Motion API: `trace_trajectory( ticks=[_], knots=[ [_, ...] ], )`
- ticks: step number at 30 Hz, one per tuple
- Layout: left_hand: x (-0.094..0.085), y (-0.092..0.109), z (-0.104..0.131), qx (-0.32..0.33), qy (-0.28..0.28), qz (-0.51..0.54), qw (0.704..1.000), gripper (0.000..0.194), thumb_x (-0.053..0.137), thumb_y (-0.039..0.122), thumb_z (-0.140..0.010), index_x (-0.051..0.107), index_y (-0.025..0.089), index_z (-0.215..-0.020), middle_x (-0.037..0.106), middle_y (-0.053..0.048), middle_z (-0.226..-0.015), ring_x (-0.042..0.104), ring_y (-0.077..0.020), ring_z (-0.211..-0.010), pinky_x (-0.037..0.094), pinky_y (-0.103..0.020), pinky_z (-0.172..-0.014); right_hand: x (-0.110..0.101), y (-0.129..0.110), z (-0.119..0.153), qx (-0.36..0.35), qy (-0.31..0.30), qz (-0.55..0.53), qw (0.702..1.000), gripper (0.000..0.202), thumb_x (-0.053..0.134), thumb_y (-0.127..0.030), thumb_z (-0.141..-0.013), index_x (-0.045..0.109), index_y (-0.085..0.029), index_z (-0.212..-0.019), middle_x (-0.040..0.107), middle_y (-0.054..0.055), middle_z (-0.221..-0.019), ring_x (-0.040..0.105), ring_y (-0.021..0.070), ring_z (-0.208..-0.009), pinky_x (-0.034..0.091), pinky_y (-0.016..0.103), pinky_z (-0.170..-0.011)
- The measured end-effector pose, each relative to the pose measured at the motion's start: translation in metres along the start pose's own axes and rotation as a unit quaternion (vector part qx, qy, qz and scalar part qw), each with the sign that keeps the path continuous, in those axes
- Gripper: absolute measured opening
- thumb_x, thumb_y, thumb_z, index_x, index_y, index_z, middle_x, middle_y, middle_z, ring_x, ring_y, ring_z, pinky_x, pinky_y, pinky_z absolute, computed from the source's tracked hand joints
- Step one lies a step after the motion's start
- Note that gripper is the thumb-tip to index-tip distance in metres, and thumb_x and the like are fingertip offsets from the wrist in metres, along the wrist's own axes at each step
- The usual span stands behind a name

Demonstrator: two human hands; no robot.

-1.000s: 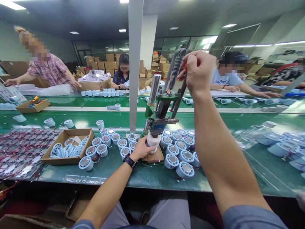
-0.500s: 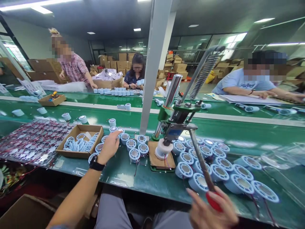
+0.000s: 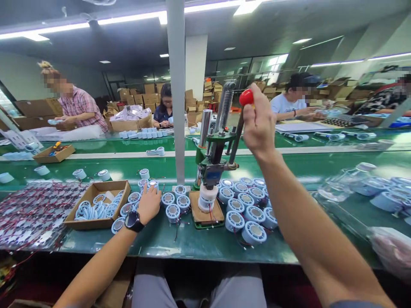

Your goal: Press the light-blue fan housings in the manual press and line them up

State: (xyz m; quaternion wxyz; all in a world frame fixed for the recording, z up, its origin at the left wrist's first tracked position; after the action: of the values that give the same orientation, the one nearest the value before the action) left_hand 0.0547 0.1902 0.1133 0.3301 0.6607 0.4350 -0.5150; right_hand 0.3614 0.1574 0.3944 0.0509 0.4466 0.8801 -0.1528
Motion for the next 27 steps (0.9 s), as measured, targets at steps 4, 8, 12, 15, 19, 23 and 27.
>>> trace_trajectory(
  ticks=[4, 8, 12, 15, 19, 23, 27],
  knots=[
    [-0.001, 0.015, 0.03, -0.004, 0.001, -0.033, 0.999, 0.028, 0.052, 0.006, -0.075, 0.064, 0.012, -0.099, 0.065, -0.018, -0.105, 0.051, -0.0376, -0.122, 0.017, -0.063, -0.117, -0.004, -0.004, 0.139, 0.096, 0.069, -0.06, 0.991, 0.049, 0.043, -0.033, -0.098, 0.039, -0.02, -0.145, 0.053, 0.012, -0.136, 0.051, 0.0228, -0.129, 0.045, 0.045, -0.105],
    [0.002, 0.024, 0.058, 0.023, -0.03, -0.003, 0.999, 0.042, 0.046, 0.0, -0.074, 0.061, 0.016, -0.11, 0.064, -0.014, -0.116, 0.05, -0.0326, -0.126, 0.02, -0.06, -0.117, 0.054, 0.014, 0.276, 0.277, -0.029, -0.097, 0.956, 0.083, 0.061, -0.041, -0.085, 0.023, -0.015, -0.153, 0.048, 0.019, -0.139, 0.056, 0.0289, -0.123, 0.051, 0.045, -0.098],
    [0.003, 0.028, 0.086, 0.06, -0.09, 0.072, 0.992, 0.054, 0.044, -0.007, -0.068, 0.059, 0.018, -0.114, 0.061, -0.012, -0.129, 0.052, -0.0292, -0.124, 0.029, -0.054, -0.115, 0.1, 0.026, 0.327, 0.387, -0.077, -0.139, 0.908, 0.087, 0.065, -0.05, -0.078, 0.031, -0.011, -0.148, 0.063, 0.017, -0.118, 0.066, 0.0271, -0.102, 0.055, 0.039, -0.087],
    [-0.002, 0.031, 0.099, 0.096, -0.107, 0.118, 0.983, 0.059, 0.045, -0.007, -0.064, 0.06, 0.021, -0.113, 0.06, -0.01, -0.132, 0.053, -0.0274, -0.125, 0.036, -0.048, -0.112, 0.094, 0.027, 0.325, 0.406, -0.026, -0.107, 0.907, 0.089, 0.066, -0.056, -0.076, 0.035, -0.013, -0.147, 0.06, 0.018, -0.124, 0.063, 0.0293, -0.108, 0.051, 0.043, -0.095],
    [-0.028, -0.018, 0.093, 0.044, -0.063, 0.169, 0.983, 0.056, 0.044, -0.003, -0.073, 0.062, 0.025, -0.117, 0.066, -0.004, -0.126, 0.058, -0.0198, -0.12, 0.042, -0.036, -0.109, 0.071, -0.001, 0.321, 0.328, 0.021, -0.045, 0.943, 0.087, 0.063, -0.059, -0.079, 0.039, -0.008, -0.146, 0.05, 0.023, -0.132, 0.05, 0.0387, -0.124, 0.041, 0.056, -0.105],
    [-0.066, -0.156, 0.089, -0.201, 0.018, 0.094, 0.975, 0.036, 0.044, 0.005, -0.087, 0.066, 0.014, -0.114, 0.066, -0.014, -0.123, 0.059, -0.0267, -0.118, 0.042, -0.043, -0.108, 0.084, -0.069, 0.334, 0.15, -0.125, -0.082, 0.977, 0.053, 0.055, -0.045, -0.091, 0.051, -0.02, -0.137, 0.056, 0.016, -0.119, 0.059, 0.0306, -0.107, 0.052, 0.047, -0.09],
    [-0.063, -0.234, 0.08, -0.269, -0.009, 0.079, 0.96, 0.019, 0.06, 0.023, -0.091, 0.066, 0.01, -0.105, 0.069, -0.014, -0.109, 0.064, -0.0256, -0.105, 0.048, -0.046, -0.099, 0.107, -0.13, 0.355, -0.041, -0.264, -0.101, 0.958, 0.045, 0.052, -0.027, -0.093, 0.053, -0.03, -0.137, 0.058, 0.01, -0.128, 0.058, 0.0284, -0.115, 0.047, 0.048, -0.1]
  ],
)
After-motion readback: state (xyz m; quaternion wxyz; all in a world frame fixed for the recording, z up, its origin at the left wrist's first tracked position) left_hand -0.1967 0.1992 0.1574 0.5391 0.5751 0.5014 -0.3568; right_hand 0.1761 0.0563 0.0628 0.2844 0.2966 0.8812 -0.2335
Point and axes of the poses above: each hand's wrist, its own z-axis away from the middle knuckle, its own x-axis out of the palm, y = z × x, the point moved 10 cm from there along -z, towards the middle knuckle
